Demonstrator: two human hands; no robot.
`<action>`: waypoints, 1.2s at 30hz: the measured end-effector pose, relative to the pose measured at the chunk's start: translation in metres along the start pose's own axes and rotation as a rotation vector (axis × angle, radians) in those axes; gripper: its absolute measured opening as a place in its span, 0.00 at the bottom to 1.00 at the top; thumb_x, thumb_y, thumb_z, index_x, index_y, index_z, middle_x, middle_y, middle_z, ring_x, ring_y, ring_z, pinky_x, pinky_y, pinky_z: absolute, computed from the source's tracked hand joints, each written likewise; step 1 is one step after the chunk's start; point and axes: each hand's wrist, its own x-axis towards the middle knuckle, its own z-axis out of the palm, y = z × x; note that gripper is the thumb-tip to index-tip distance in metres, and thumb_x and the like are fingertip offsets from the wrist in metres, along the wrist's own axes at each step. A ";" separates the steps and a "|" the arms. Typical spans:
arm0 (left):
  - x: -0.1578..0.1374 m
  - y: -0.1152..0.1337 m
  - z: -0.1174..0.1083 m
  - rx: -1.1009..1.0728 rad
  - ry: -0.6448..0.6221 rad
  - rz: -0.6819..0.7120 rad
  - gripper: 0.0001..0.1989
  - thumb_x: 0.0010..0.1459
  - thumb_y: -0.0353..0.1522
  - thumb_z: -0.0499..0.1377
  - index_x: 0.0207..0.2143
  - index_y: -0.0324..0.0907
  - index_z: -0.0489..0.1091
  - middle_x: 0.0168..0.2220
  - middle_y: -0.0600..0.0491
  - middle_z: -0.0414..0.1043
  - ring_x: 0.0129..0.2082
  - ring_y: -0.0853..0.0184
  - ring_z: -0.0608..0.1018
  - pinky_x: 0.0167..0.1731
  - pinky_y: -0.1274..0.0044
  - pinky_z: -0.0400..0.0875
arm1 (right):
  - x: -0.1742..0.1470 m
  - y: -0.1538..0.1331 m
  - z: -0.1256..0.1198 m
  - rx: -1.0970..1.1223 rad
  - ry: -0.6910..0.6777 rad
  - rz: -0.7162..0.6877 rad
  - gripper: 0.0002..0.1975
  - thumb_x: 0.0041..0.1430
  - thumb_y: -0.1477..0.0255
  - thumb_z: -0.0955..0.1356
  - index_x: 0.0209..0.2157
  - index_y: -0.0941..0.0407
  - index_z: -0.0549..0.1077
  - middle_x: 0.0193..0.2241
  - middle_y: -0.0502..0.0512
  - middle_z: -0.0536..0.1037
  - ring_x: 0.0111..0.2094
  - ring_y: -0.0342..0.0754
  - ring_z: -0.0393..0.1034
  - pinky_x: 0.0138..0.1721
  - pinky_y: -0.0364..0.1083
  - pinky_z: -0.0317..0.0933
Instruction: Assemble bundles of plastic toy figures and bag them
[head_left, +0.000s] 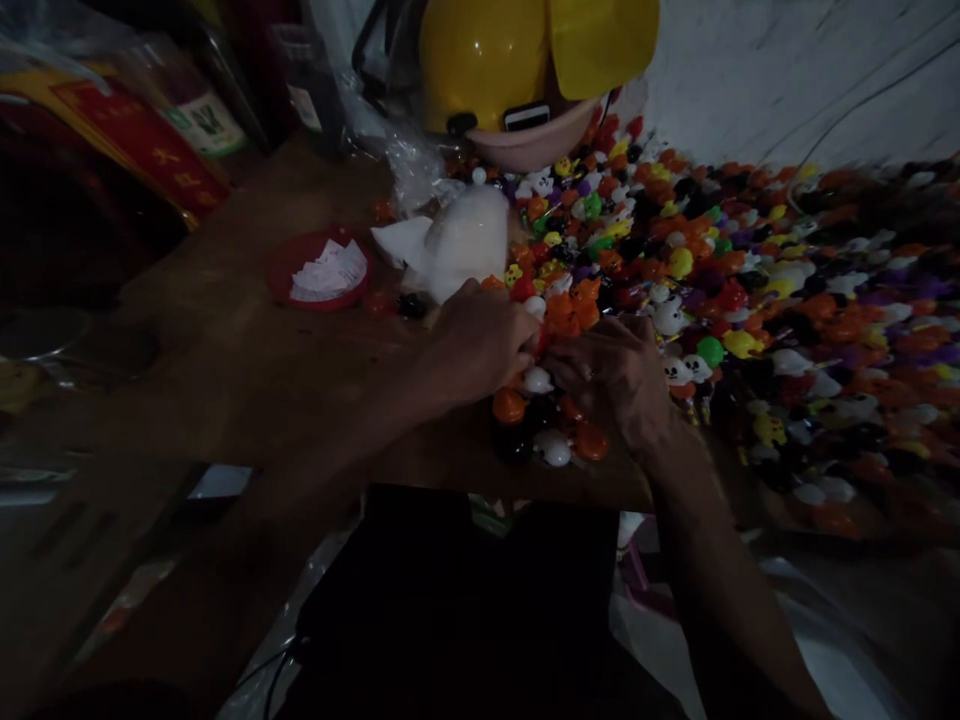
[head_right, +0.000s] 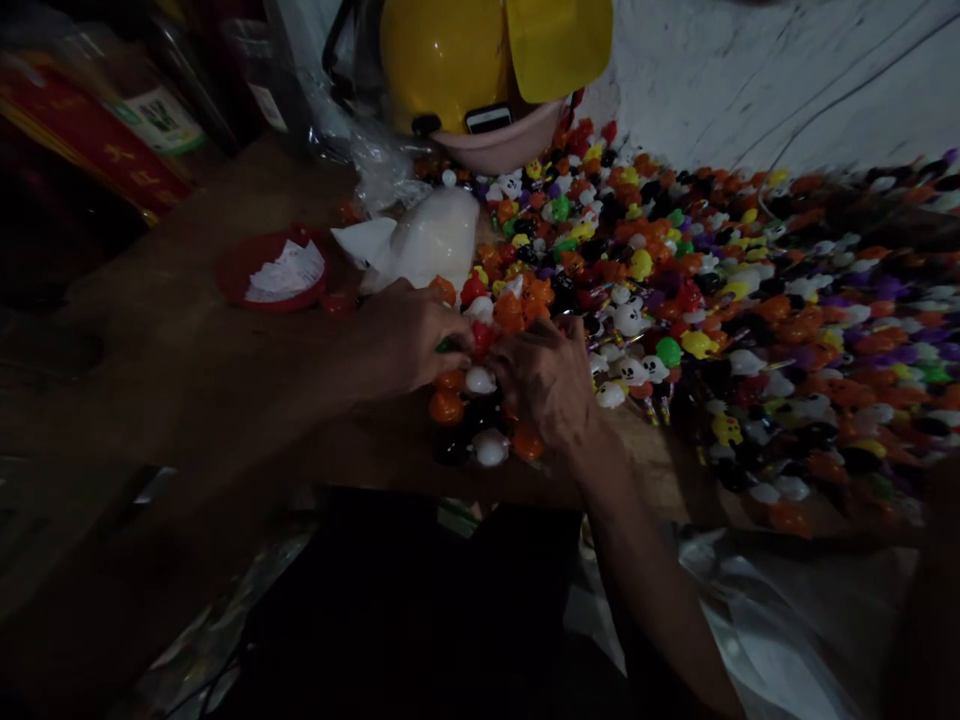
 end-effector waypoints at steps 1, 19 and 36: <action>0.003 0.002 -0.001 -0.005 -0.001 0.021 0.06 0.59 0.29 0.62 0.35 0.42 0.80 0.34 0.49 0.79 0.46 0.51 0.79 0.55 0.58 0.66 | 0.001 0.000 -0.002 -0.006 -0.009 0.006 0.18 0.71 0.62 0.62 0.33 0.51 0.81 0.29 0.55 0.82 0.39 0.55 0.70 0.51 0.56 0.53; 0.011 0.010 -0.002 0.327 -0.197 0.120 0.08 0.59 0.31 0.58 0.35 0.37 0.76 0.34 0.42 0.78 0.42 0.47 0.81 0.48 0.58 0.69 | 0.013 -0.003 -0.004 -0.096 -0.179 0.055 0.12 0.67 0.69 0.65 0.31 0.56 0.77 0.27 0.54 0.73 0.35 0.50 0.65 0.50 0.53 0.51; -0.015 -0.030 0.004 -0.588 0.638 -0.128 0.10 0.65 0.38 0.58 0.40 0.44 0.77 0.42 0.51 0.82 0.44 0.61 0.80 0.50 0.68 0.74 | -0.050 0.037 -0.001 0.494 0.517 0.380 0.24 0.69 0.49 0.64 0.54 0.50 0.78 0.54 0.57 0.81 0.58 0.57 0.74 0.61 0.60 0.66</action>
